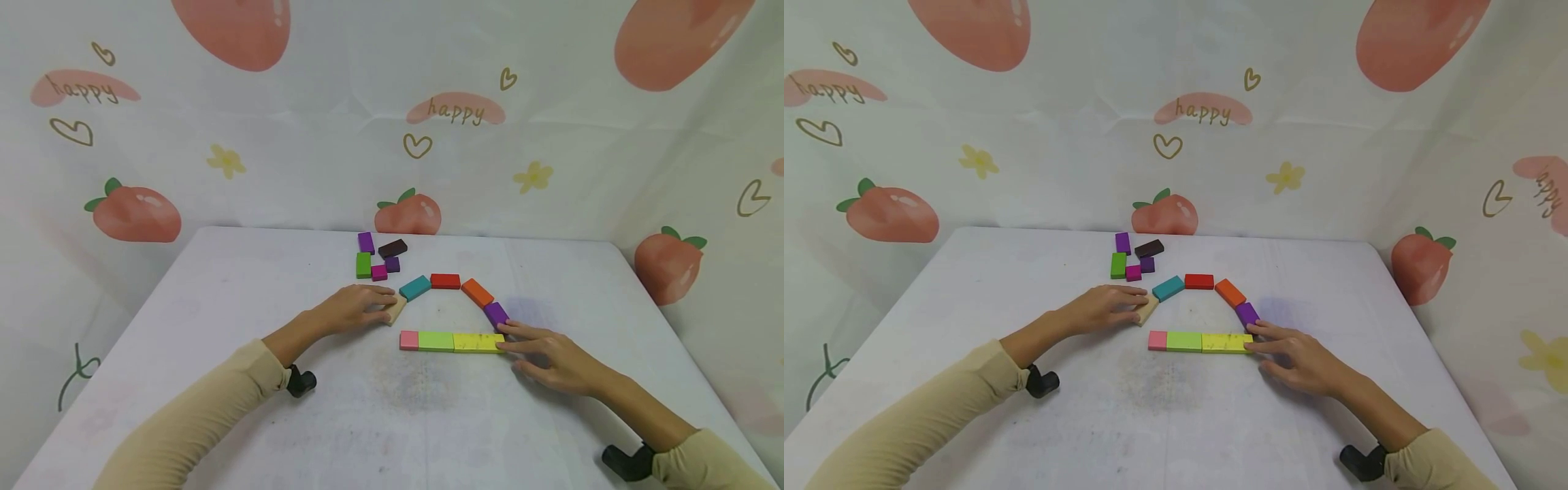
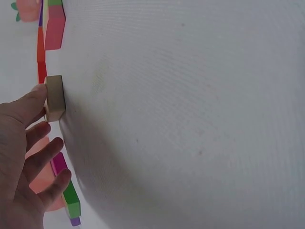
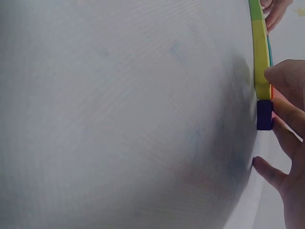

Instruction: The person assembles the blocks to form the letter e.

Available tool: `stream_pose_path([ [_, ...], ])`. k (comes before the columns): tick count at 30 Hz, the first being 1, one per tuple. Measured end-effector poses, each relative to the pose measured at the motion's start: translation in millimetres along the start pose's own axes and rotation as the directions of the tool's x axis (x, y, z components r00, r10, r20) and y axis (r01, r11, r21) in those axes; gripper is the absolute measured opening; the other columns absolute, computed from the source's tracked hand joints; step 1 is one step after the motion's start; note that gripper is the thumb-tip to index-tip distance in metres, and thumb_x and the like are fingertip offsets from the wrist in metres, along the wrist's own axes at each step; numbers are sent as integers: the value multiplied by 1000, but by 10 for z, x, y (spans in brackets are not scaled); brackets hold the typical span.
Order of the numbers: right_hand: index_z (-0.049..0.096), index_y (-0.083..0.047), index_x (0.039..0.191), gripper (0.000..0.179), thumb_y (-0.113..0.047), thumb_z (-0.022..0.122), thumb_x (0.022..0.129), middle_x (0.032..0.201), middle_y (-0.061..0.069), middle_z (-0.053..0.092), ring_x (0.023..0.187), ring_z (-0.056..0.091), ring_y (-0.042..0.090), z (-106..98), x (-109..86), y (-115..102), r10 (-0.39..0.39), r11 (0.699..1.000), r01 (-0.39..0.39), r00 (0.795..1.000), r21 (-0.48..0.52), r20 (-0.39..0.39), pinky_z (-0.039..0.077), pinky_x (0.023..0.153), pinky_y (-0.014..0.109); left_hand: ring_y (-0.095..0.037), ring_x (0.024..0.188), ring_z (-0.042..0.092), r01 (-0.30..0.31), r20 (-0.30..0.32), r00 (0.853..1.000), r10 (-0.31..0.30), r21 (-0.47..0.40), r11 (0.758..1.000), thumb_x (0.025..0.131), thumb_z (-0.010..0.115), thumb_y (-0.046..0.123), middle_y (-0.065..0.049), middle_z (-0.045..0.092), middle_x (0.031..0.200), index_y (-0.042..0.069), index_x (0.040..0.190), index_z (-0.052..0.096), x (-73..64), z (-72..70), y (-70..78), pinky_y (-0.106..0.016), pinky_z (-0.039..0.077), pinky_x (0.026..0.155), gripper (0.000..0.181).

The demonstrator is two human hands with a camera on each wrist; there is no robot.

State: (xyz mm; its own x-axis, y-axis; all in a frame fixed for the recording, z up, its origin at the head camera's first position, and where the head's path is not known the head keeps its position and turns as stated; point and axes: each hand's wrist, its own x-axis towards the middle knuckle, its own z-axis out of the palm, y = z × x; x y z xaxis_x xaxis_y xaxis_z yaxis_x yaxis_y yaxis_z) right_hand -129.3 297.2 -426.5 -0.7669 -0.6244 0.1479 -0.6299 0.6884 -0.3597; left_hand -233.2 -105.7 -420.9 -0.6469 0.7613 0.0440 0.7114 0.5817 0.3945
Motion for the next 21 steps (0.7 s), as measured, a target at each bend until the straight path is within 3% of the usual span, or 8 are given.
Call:
stream_pose_path([
  [21,73,-18,123,36,-16,75,87,143,6,57,132,51,36,8,-1,-1,-2,1000,2,1000,28,-7,50,92,56,-27,129,55,34,-17,999,-34,9,999,92,71,35,-9,62,135,8,132,65,2,-2,70,-46,46,104,48],
])
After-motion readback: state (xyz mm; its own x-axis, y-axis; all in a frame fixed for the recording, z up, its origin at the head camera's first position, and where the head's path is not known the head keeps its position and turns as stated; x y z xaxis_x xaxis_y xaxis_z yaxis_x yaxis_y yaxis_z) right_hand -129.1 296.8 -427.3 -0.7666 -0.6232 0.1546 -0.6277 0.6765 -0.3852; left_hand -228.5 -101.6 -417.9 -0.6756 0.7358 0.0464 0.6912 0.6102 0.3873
